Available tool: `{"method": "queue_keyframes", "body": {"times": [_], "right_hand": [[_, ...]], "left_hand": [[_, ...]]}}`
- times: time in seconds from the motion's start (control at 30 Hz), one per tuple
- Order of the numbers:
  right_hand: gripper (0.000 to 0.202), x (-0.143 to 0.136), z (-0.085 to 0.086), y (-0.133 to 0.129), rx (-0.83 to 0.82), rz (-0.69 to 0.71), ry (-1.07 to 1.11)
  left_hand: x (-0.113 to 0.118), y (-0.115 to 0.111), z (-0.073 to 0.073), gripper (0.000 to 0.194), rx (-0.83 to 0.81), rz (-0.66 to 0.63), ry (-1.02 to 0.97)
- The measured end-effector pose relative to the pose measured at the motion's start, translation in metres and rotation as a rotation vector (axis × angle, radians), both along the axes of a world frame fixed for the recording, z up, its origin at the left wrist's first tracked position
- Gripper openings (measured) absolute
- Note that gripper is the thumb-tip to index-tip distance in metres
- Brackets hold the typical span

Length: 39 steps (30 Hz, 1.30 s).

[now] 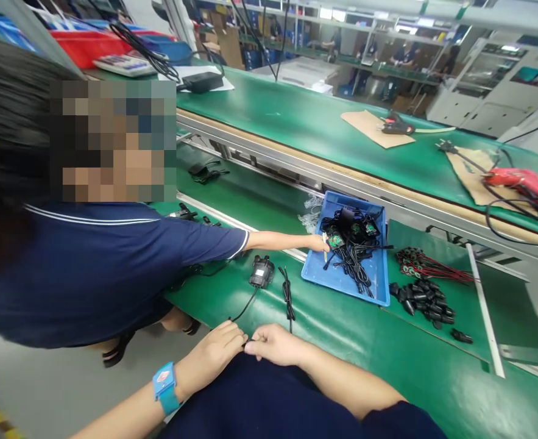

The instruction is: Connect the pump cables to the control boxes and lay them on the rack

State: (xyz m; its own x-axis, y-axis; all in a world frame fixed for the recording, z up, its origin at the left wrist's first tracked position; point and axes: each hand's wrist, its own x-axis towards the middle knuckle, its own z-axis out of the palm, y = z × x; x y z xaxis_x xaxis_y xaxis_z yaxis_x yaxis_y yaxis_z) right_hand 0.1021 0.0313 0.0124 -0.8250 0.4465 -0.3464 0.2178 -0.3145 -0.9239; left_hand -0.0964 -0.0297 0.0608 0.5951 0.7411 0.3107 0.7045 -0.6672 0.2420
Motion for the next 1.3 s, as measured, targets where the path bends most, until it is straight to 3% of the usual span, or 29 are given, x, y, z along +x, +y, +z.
{"method": "queue_keyframes", "body": {"times": [0.1,0.23,0.3,0.5,0.57,0.73,0.93,1.03,1.17,1.3], "right_hand": [[0.067,-0.002,-0.002,-0.002,0.099,-0.121,-0.028],[0.074,0.000,-0.002,0.000,-0.138,0.038,-0.004],[0.075,0.001,-0.001,0.002,-0.172,0.062,0.018],[0.059,0.000,0.000,0.001,0.106,-0.189,0.008],[0.059,0.000,0.001,0.000,0.089,-0.116,0.001],[0.068,0.003,0.005,0.003,-0.142,0.043,0.042],[0.056,-0.001,0.006,-0.001,0.165,-0.172,0.008],[0.055,-0.003,0.007,-0.003,0.199,-0.110,-0.033],[0.064,0.000,0.009,-0.002,0.002,0.029,-0.004],[0.051,0.001,0.011,0.000,0.234,-0.100,-0.058]], "left_hand": [[-0.001,0.002,-0.004,0.027,0.003,0.011,0.000],[-0.001,0.005,-0.004,0.023,-0.006,-0.018,-0.019],[0.000,0.008,-0.003,0.023,-0.001,-0.033,-0.012],[0.000,0.011,-0.006,0.027,0.029,0.015,0.034],[0.000,0.010,-0.005,0.027,0.032,0.009,0.030],[-0.001,0.009,0.002,0.027,0.021,-0.024,0.027],[-0.004,0.008,-0.002,0.028,0.001,0.016,0.061],[-0.004,0.006,-0.003,0.028,-0.011,0.008,0.072],[-0.003,0.007,0.000,0.027,-0.048,-0.007,0.084],[-0.003,0.007,0.001,0.035,-0.050,0.013,0.129]]}}
